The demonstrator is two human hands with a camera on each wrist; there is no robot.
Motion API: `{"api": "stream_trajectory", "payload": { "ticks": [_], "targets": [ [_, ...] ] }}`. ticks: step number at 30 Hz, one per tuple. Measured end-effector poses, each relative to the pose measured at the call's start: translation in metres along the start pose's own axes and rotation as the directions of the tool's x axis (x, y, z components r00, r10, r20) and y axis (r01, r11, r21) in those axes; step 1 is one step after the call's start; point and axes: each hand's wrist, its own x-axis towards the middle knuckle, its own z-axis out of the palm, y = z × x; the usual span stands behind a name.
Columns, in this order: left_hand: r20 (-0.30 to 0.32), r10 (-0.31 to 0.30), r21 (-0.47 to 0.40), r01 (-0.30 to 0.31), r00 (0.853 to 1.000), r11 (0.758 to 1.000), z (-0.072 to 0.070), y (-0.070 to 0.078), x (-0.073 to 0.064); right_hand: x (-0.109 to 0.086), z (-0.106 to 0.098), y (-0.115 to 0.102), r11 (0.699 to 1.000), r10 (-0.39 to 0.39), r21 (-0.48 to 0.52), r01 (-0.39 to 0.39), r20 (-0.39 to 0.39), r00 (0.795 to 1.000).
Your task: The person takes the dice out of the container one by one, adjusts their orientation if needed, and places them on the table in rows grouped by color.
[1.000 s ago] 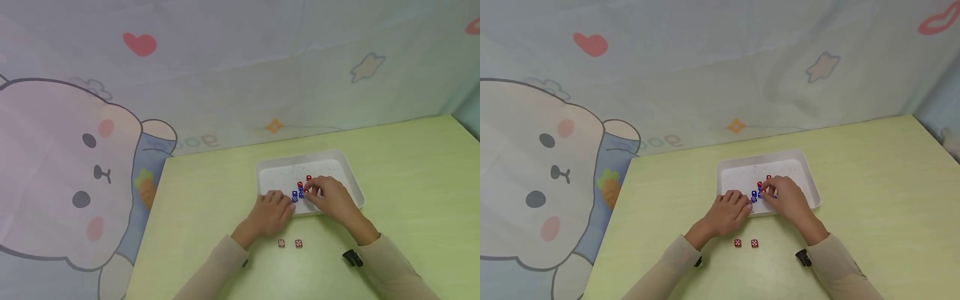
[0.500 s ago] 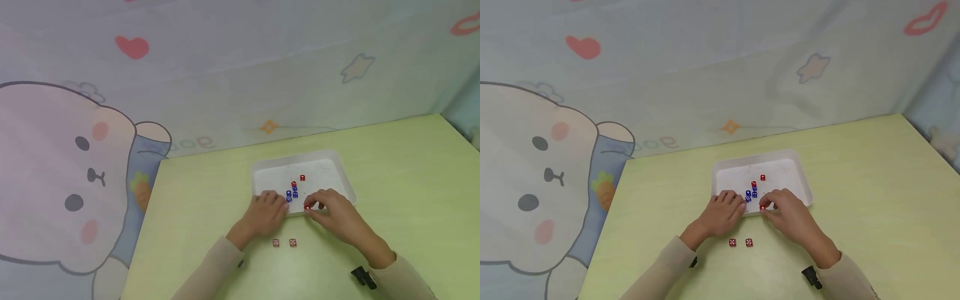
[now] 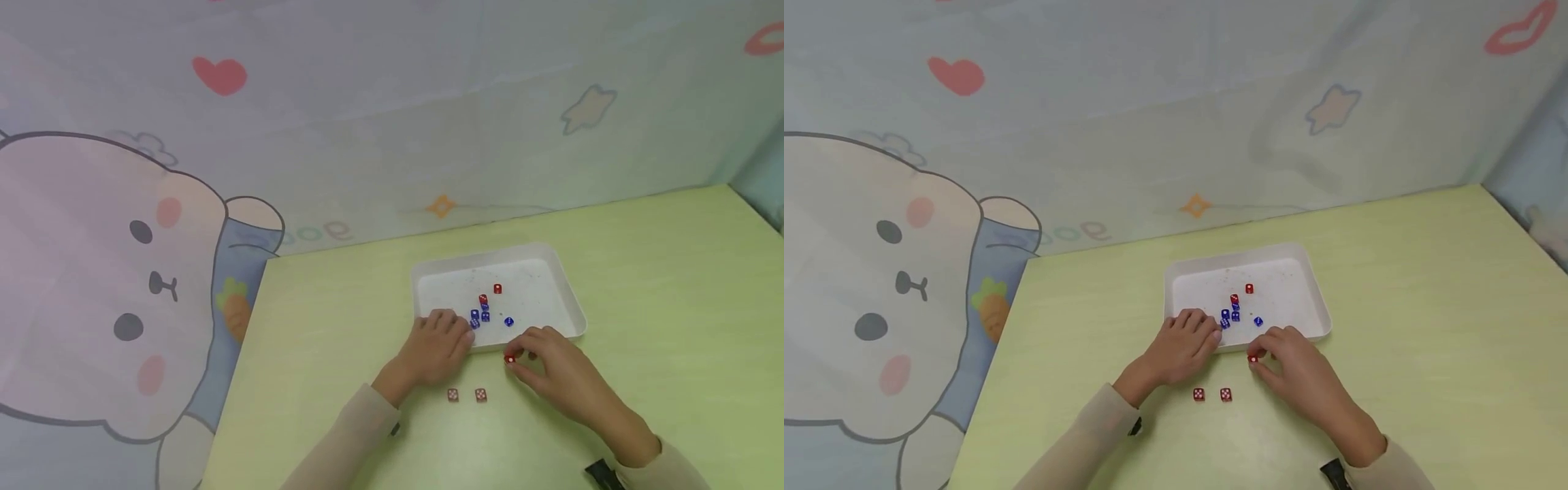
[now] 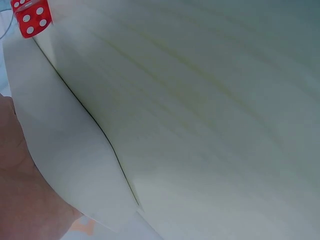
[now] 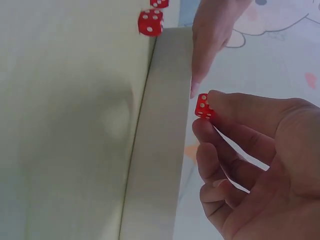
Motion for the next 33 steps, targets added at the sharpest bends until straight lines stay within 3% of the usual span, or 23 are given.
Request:
{"api": "stream_trajectory", "payload": {
  "ticks": [17,33],
  "targets": [
    [0.017,-0.023,-0.018,0.023,1.0,1.0,-0.003,-0.001,-0.003,-0.009,0.019,0.006,1.0,-0.031,0.006,0.031,0.124,0.992],
    [0.001,-0.018,0.0,0.018,1.0,1.0,-0.002,0.0,-0.004,-0.011,0.028,0.007,1.0,-0.021,-0.005,0.022,0.15,0.988]
  ]
}}
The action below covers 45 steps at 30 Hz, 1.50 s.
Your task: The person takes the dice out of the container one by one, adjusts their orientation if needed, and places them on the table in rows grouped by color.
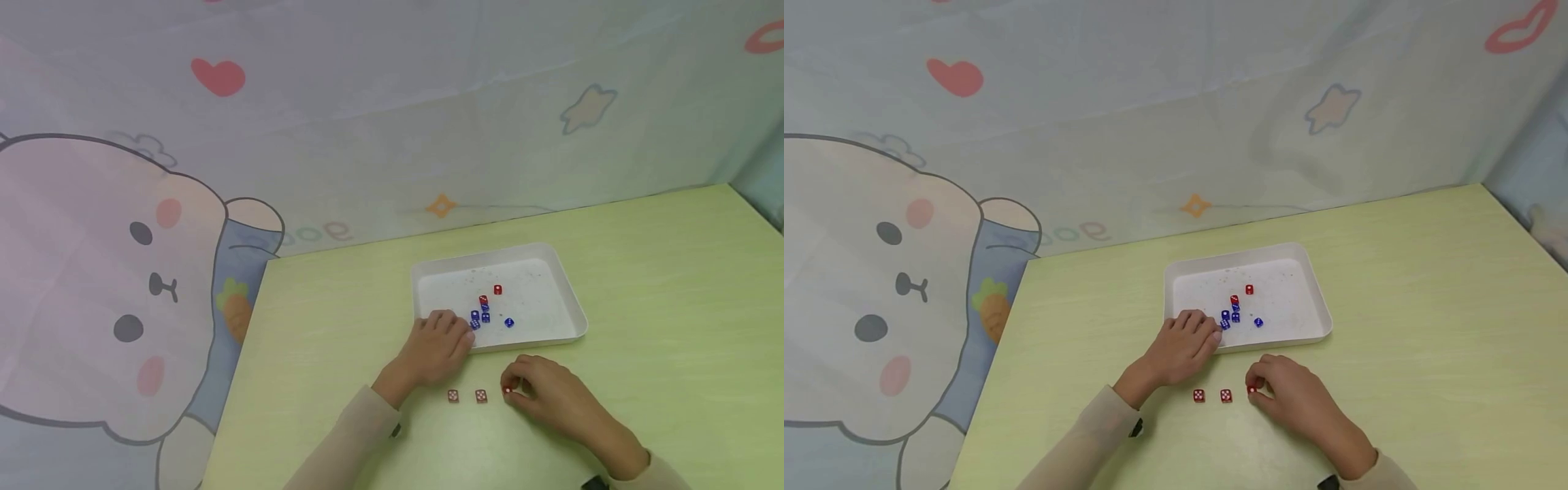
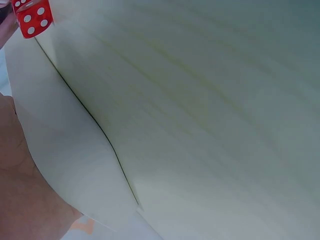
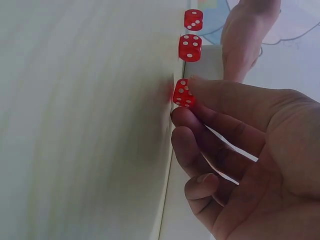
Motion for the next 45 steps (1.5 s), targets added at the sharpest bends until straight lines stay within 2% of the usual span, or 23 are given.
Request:
{"api": "stream_trajectory", "payload": {
  "ticks": [9,16,22,30,37,45],
  "targets": [
    [-0.001,-0.01,0.002,0.01,1.0,1.0,0.0,0.0,0.0,0.0,0.001,0.0,1.0,0.021,0.002,-0.021,0.004,1.0],
    [-0.008,-0.009,0.005,0.009,1.0,1.0,-0.001,0.0,0.0,0.0,0.001,0.002,1.0,0.002,0.002,-0.002,-0.007,1.0],
    [-0.008,-0.013,0.002,0.013,1.0,1.0,0.001,-0.001,0.002,0.001,-0.003,0.001,0.999,0.035,0.016,-0.035,-0.007,0.999],
    [-0.005,-0.017,0.006,0.017,1.0,1.0,0.002,0.0,0.001,0.012,-0.018,0.0,0.999,-0.009,0.038,0.012,-0.087,0.996],
    [-0.017,-0.013,0.002,0.013,1.0,1.0,0.002,0.0,0.001,0.025,-0.027,0.001,0.998,-0.051,0.027,0.056,-0.168,0.985],
    [-0.023,-0.009,-0.003,0.009,1.0,1.0,0.004,0.002,0.0,0.044,-0.03,0.001,0.997,-0.03,0.057,0.043,-0.221,0.975]
  ]
}}
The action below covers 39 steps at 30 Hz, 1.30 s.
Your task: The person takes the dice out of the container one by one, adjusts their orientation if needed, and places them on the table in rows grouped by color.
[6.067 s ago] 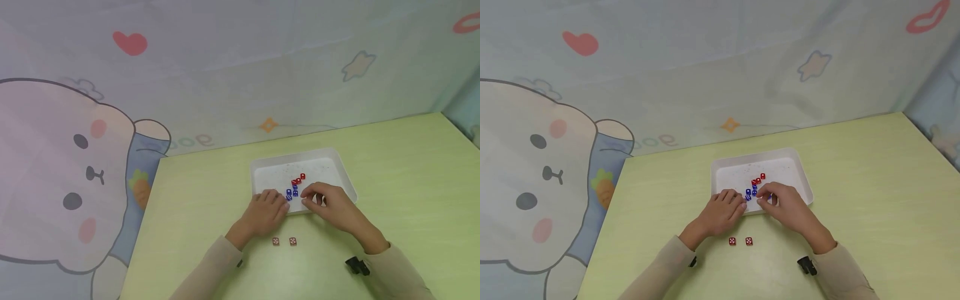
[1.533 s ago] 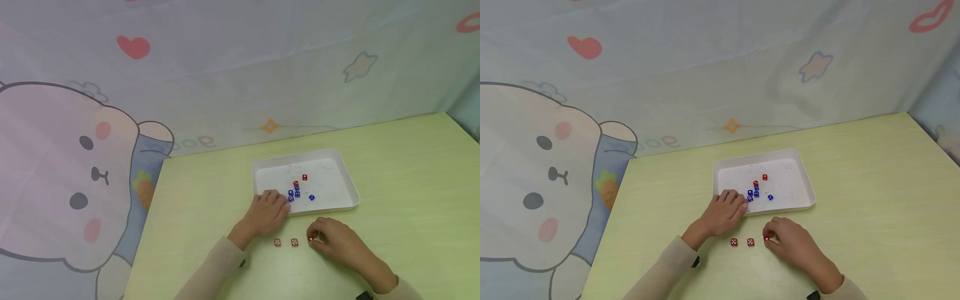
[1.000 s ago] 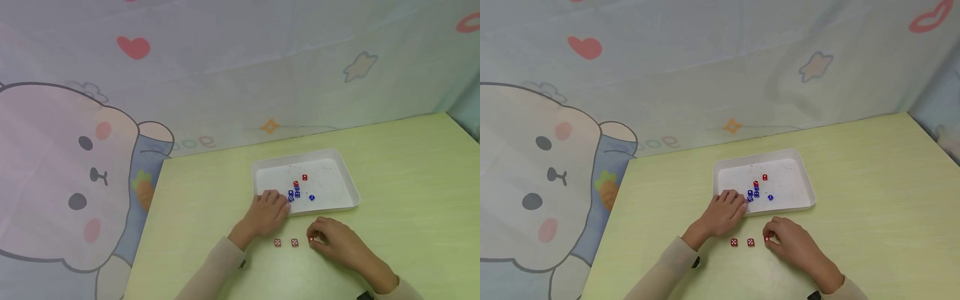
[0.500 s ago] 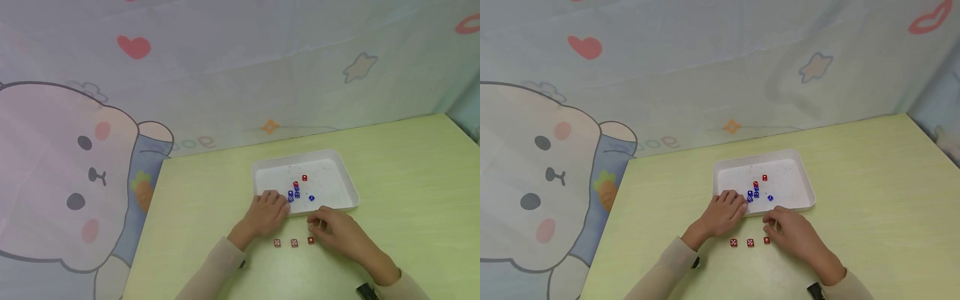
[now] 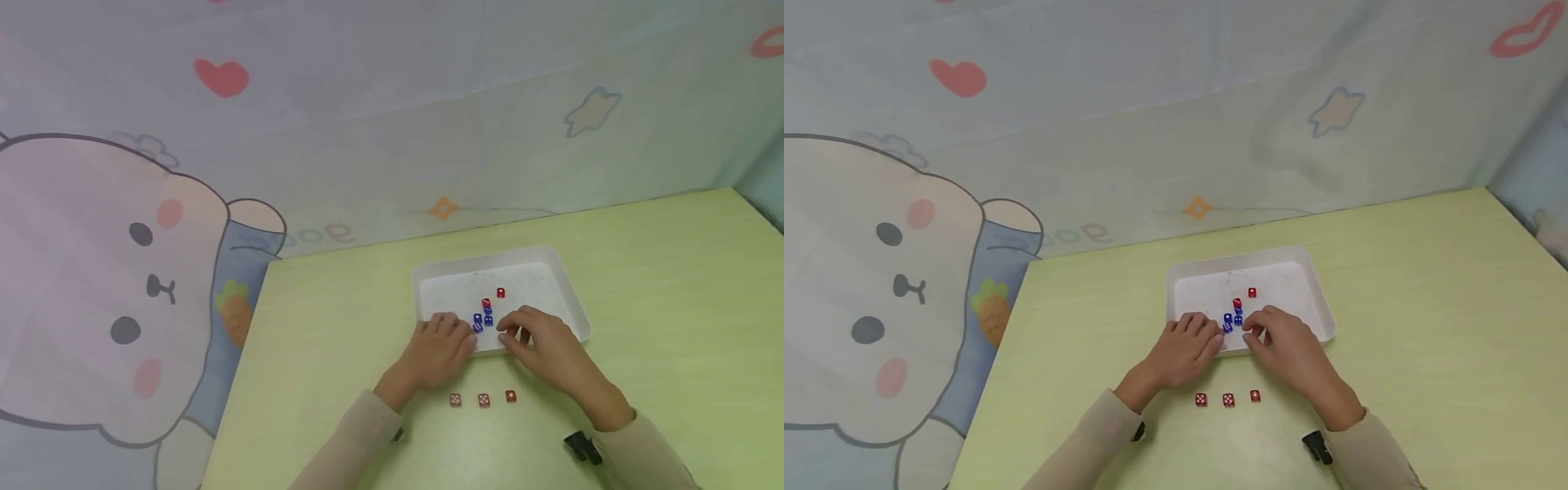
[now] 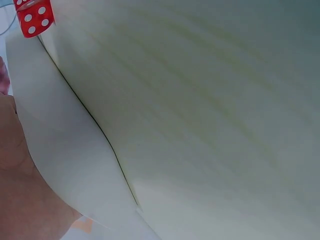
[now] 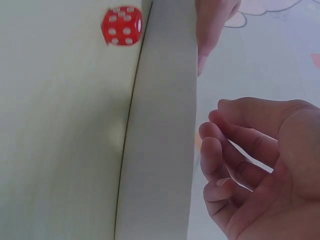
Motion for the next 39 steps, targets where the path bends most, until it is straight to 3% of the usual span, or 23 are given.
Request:
{"api": "stream_trajectory", "payload": {
  "ticks": [13,27,39],
  "targets": [
    [0.008,0.004,0.022,-0.004,1.0,1.0,0.001,-0.001,-0.001,0.028,0.001,0.013,0.997,0.033,-0.072,-0.03,0.043,0.999],
    [-0.024,0.031,0.033,-0.03,0.999,0.999,0.003,0.0,-0.005,0.036,0.015,0.015,0.986,0.148,-0.097,-0.134,0.157,0.976],
    [-0.015,0.026,0.034,-0.025,1.0,0.999,0.0,0.001,-0.007,0.044,0.022,0.018,0.971,0.221,-0.127,-0.202,0.161,0.962]
  ]
}}
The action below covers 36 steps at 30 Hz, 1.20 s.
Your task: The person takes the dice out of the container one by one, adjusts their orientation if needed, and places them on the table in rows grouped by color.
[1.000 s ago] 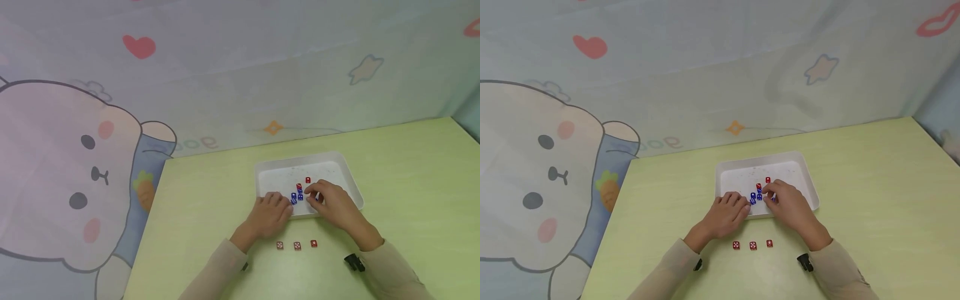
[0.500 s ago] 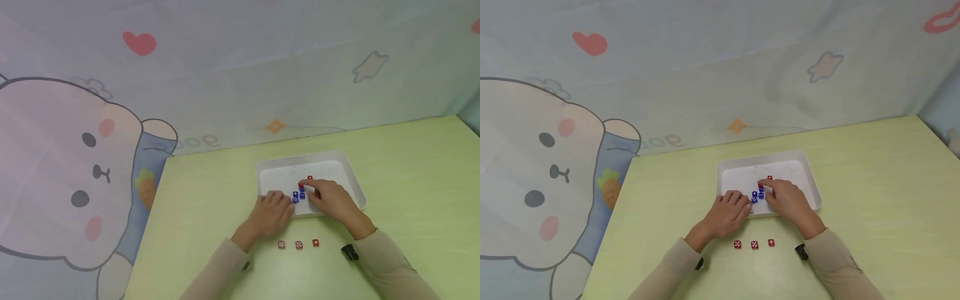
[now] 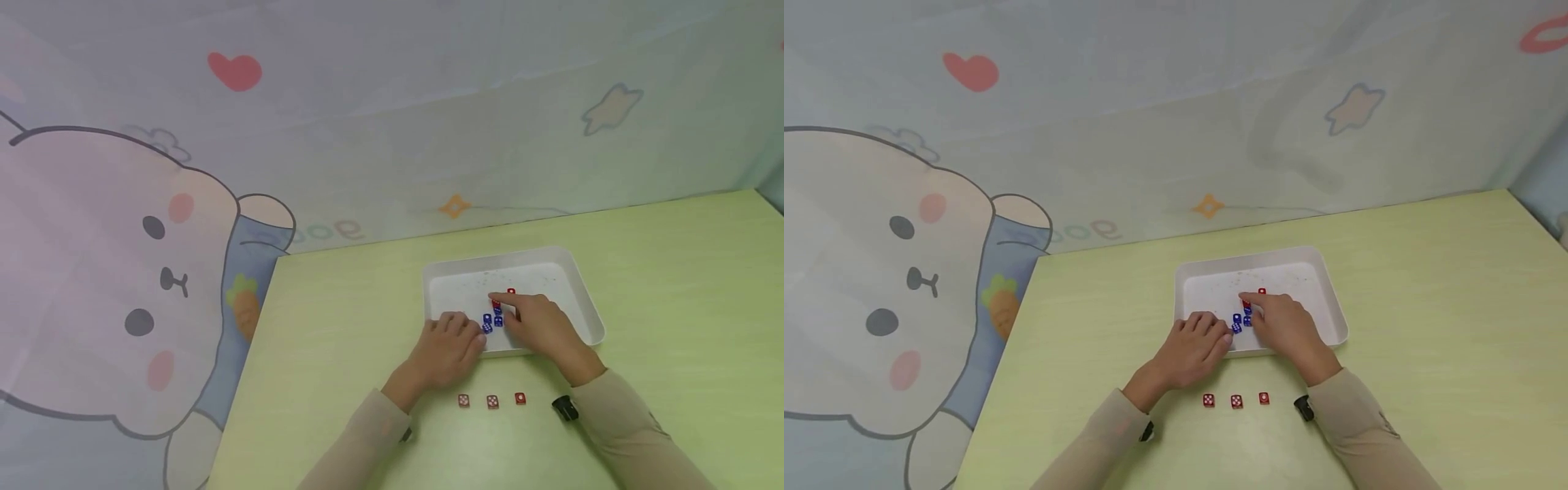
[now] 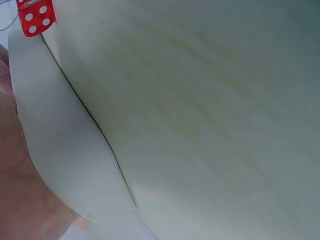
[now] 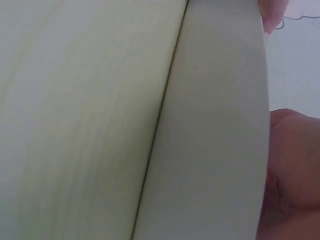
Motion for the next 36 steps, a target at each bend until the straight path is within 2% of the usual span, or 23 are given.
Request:
{"api": "stream_trajectory", "payload": {
  "ticks": [10,26,36],
  "targets": [
    [0.013,0.017,0.006,-0.017,1.0,1.0,0.001,-0.001,0.001,0.006,0.003,0.002,1.0,-0.005,-0.018,0.005,-0.03,1.0],
    [0.01,0.015,0.02,-0.015,1.0,1.0,-0.001,-0.001,0.001,0.005,-0.006,0.001,0.999,0.044,-0.023,-0.045,-0.031,0.999],
    [0.024,0.002,0.015,-0.003,1.0,1.0,-0.001,-0.002,0.002,-0.007,-0.014,0.0,0.99,-0.063,-0.136,0.049,-0.103,0.993]
  ]
}}
